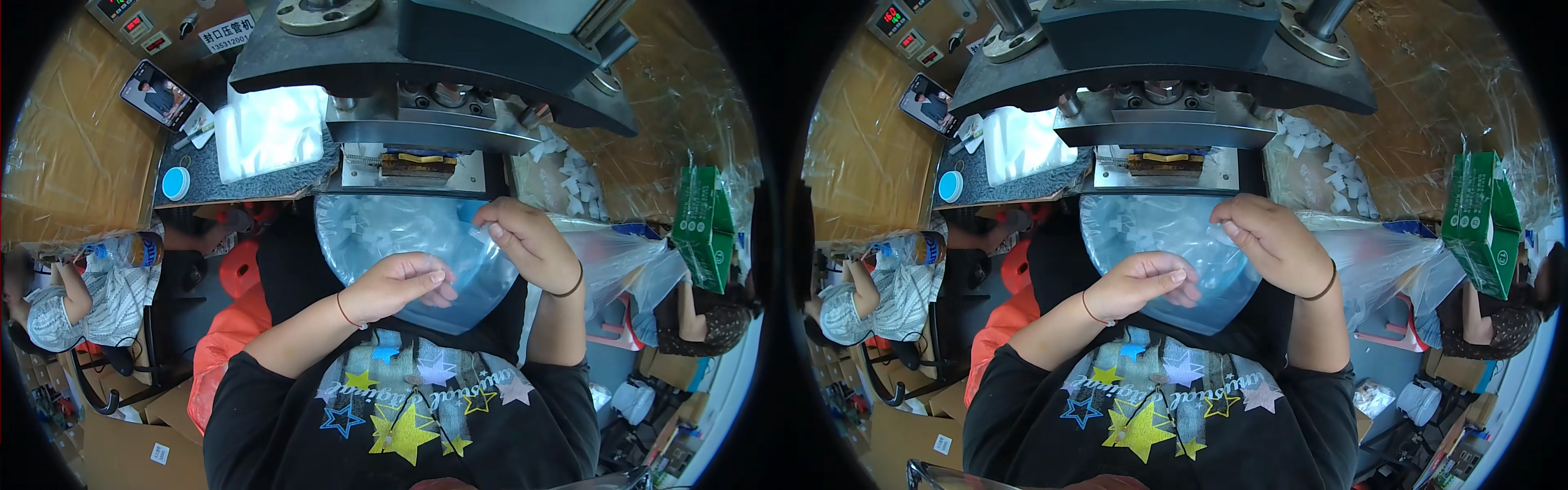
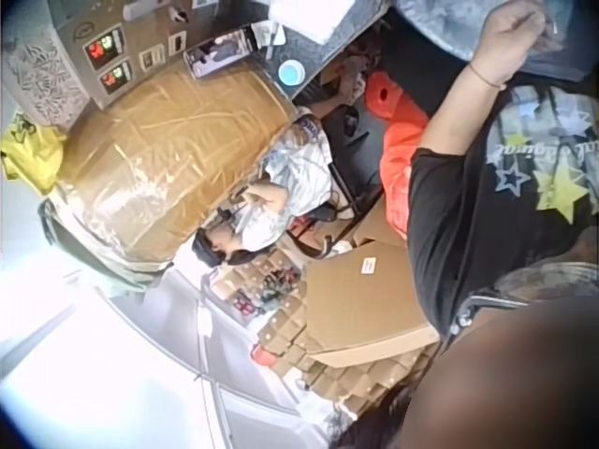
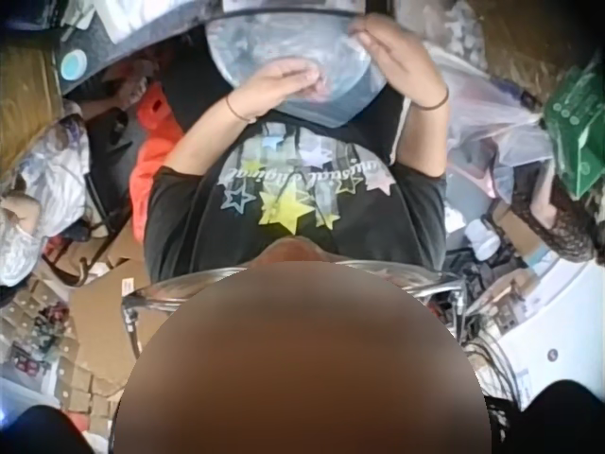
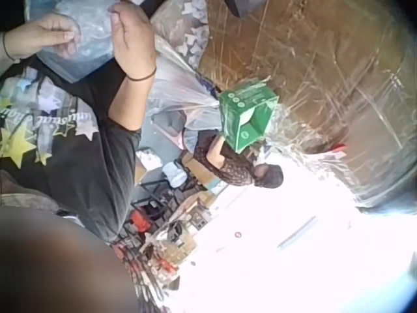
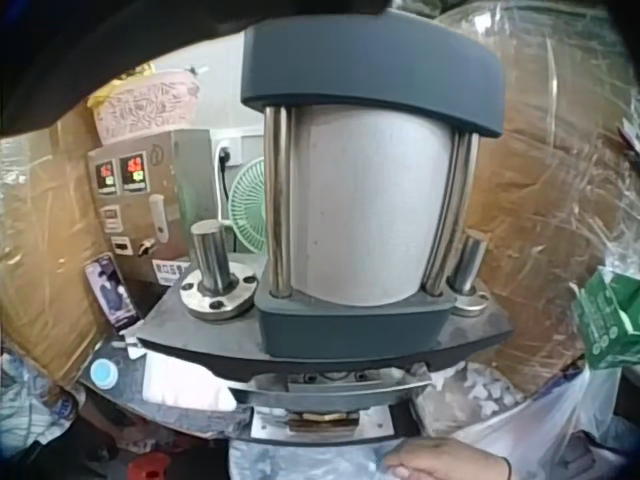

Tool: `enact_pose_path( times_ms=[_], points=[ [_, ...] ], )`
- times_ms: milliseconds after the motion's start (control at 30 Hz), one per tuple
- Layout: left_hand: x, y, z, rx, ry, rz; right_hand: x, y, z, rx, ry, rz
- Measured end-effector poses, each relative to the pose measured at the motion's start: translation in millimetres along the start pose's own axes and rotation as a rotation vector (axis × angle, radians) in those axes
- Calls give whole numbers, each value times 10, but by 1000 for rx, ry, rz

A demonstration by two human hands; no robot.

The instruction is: Seal plastic bags using a heat-sealing machine.

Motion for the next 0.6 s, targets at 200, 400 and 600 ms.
enact_pose_path(
  times_ms=[200,400,600],
  points=[
    [31,-243,-49,133,-59,-60,463,-773,-268,362,285,-848],
    [413,-654,35,303,8,-121,1084,-618,-359,68,431,-567],
    [723,-1009,-240,580,423,305,898,-409,-363,-222,358,-189]
  ],
)
Point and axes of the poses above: each hand's wrist, its own z-axis towards the middle knuckle, its own y-axis out of the palm, x = y × z, the point moved 9 cm from there along z, towards the middle knuckle, and after that the axes turned 3 degrees about -y, right-handed, at the moved point
